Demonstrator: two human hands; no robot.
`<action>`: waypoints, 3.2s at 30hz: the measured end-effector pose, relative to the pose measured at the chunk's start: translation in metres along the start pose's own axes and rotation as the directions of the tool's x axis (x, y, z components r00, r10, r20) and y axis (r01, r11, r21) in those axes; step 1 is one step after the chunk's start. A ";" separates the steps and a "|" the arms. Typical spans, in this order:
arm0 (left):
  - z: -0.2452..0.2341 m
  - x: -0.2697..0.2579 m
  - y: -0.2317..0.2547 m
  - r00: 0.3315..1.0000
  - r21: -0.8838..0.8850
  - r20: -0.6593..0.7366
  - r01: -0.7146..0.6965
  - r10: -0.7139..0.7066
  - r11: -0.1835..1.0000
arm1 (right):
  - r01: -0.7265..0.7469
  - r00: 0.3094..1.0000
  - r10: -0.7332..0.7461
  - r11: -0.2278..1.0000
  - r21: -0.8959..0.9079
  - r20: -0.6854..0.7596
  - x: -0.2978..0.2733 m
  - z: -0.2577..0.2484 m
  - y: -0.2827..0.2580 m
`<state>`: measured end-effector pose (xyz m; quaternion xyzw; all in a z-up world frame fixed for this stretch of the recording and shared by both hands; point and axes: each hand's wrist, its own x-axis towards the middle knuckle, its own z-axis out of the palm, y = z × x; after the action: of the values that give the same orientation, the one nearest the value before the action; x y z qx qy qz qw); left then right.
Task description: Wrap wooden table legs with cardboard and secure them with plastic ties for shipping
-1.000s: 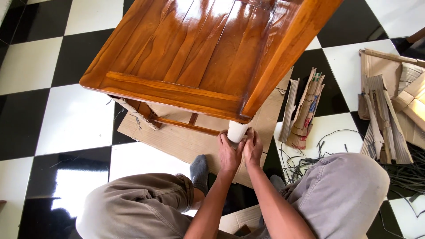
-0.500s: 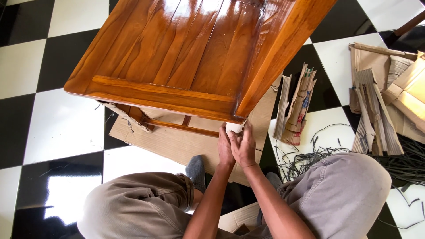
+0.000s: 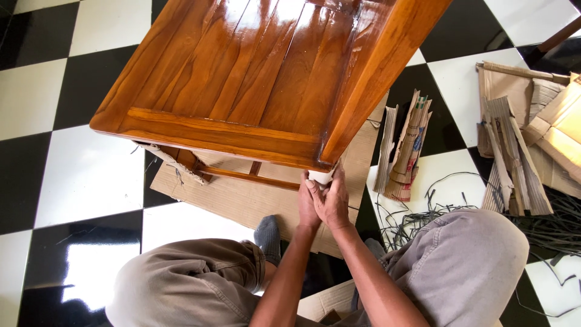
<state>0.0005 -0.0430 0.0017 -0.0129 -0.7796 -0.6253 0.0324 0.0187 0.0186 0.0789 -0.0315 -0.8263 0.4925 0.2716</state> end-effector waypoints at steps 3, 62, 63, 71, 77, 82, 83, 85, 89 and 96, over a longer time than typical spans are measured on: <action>0.010 -0.003 -0.003 1.000 0.012 -0.020 0.015 -0.015 1.000 | -0.025 1.000 0.025 1.000 0.004 0.011 0.001 0.011 0.021; 0.006 0.008 0.027 0.996 -0.381 -0.072 -0.073 0.049 0.922 | -0.134 0.975 0.114 0.987 0.093 0.192 0.028 -0.011 0.005; 0.006 0.007 0.027 0.995 -0.405 -0.070 -0.090 0.068 0.910 | -0.160 0.961 0.134 0.983 0.091 0.243 0.029 -0.017 0.001; 0.026 -0.004 0.007 0.952 -0.069 -0.287 -0.134 0.109 0.989 | -0.088 0.963 0.063 0.993 0.084 0.262 0.015 -0.040 0.022; 0.030 -0.010 0.009 0.967 -0.039 -0.253 -0.026 0.015 0.999 | -0.019 0.981 0.004 0.997 0.078 0.192 0.010 -0.037 0.024; 0.028 -0.020 0.063 0.953 -0.265 -0.274 0.055 -0.130 0.963 | -0.086 0.966 0.086 0.996 -0.009 0.243 0.005 -0.036 0.023; 0.028 -0.019 0.078 0.934 -0.400 -0.294 0.072 -0.203 0.914 | -0.111 0.962 0.110 0.994 -0.012 0.250 0.005 -0.034 0.025; 0.025 -0.023 0.065 0.911 -0.526 -0.300 0.089 -0.283 0.846 | -0.142 0.955 0.142 0.990 -0.017 0.260 0.002 -0.034 0.025; 0.023 -0.033 -0.024 0.946 0.030 -0.294 0.154 -0.139 0.988 | -0.187 0.945 0.194 0.981 -0.054 0.264 0.005 -0.036 0.021; 0.029 -0.053 -0.041 0.941 0.179 -0.338 0.043 0.021 0.983 | -0.095 0.967 0.095 0.995 -0.010 0.238 -0.002 -0.029 0.035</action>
<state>0.0497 -0.0225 -0.0481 0.1023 -0.8168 -0.5437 0.1635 0.0266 0.0589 0.0596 -0.0116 -0.8499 0.5059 0.1466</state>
